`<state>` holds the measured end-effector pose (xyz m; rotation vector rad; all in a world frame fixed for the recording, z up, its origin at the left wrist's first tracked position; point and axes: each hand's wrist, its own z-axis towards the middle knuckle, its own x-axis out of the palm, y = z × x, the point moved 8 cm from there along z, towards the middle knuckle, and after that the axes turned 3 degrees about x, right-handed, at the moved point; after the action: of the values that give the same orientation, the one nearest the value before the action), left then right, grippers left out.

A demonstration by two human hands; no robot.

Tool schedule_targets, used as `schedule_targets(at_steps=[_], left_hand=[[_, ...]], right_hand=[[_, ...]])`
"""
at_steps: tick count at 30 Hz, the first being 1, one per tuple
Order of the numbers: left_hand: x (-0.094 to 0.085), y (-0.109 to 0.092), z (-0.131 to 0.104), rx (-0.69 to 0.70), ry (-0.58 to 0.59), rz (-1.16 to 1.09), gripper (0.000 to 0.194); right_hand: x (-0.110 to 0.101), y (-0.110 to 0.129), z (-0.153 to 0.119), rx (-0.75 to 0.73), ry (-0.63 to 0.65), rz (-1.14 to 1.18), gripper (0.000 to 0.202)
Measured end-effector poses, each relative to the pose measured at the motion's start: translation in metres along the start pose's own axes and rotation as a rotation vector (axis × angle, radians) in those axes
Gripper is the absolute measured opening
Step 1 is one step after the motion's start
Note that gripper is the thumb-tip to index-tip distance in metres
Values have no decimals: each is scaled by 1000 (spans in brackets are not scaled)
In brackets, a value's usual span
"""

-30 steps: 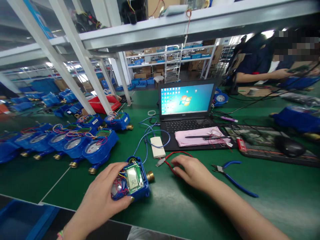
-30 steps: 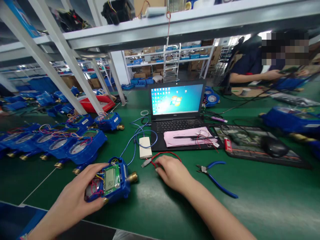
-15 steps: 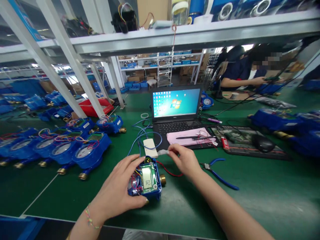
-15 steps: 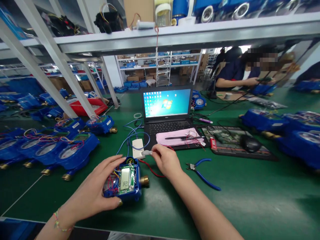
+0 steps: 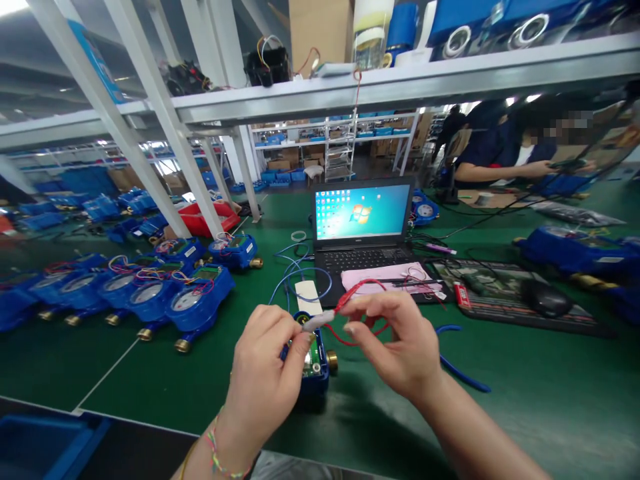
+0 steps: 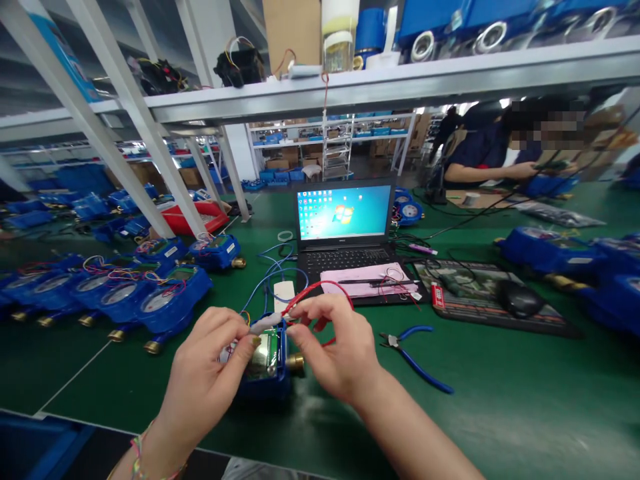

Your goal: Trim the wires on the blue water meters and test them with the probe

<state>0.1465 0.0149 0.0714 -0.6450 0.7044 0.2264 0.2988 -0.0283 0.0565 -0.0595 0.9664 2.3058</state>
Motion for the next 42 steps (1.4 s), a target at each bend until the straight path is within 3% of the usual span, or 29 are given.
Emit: schedule_targets(at_steps=[2, 4, 6, 9, 13, 16, 18, 23, 26, 30, 35, 38, 40, 42], left_hand=[[-2, 2, -2, -44, -60, -36, 27], [2, 1, -4, -66, -46, -106, 28], [10, -3, -6, -64, -10, -171, 28], [19, -10, -9, -59, 4, -194, 28], [18, -14, -15, -46, -36, -150, 26], [2, -8, -25, -62, -64, -104, 26], [-15, 2, -34, -102, -94, -56, 25], [-58, 33, -58, -229, -262, 19, 39], [-70, 48, -65, -238, -316, 204, 35], [-84, 71, -79, -237, -261, 551, 32], [-106, 115, -123, -439, -110, 741, 24], [-112, 124, -141, -483, -138, 787, 23], [-106, 119, -139, -407, -138, 783, 21], [-95, 106, -129, -291, -133, 747, 7]], right_hand=[[9, -15, -2, 209, 86, 182, 11], [26, -24, -9, 378, 217, 343, 20], [34, -26, -15, 469, 240, 462, 26], [35, -24, -20, 503, 157, 521, 17], [31, -30, -25, 531, 60, 582, 9], [5, -57, -26, 563, -176, 595, 14], [-12, -75, -27, 571, -277, 513, 20], [-6, -96, -36, 597, -70, 195, 30], [2, -97, -44, 596, -55, 160, 31], [-2, -101, -48, 617, -124, 142, 32], [-7, -109, -50, 586, -107, 43, 27], [0, -104, -51, 479, -14, -137, 21], [5, -97, -50, 365, 29, -275, 18], [11, -90, -49, 268, 62, -349, 16]])
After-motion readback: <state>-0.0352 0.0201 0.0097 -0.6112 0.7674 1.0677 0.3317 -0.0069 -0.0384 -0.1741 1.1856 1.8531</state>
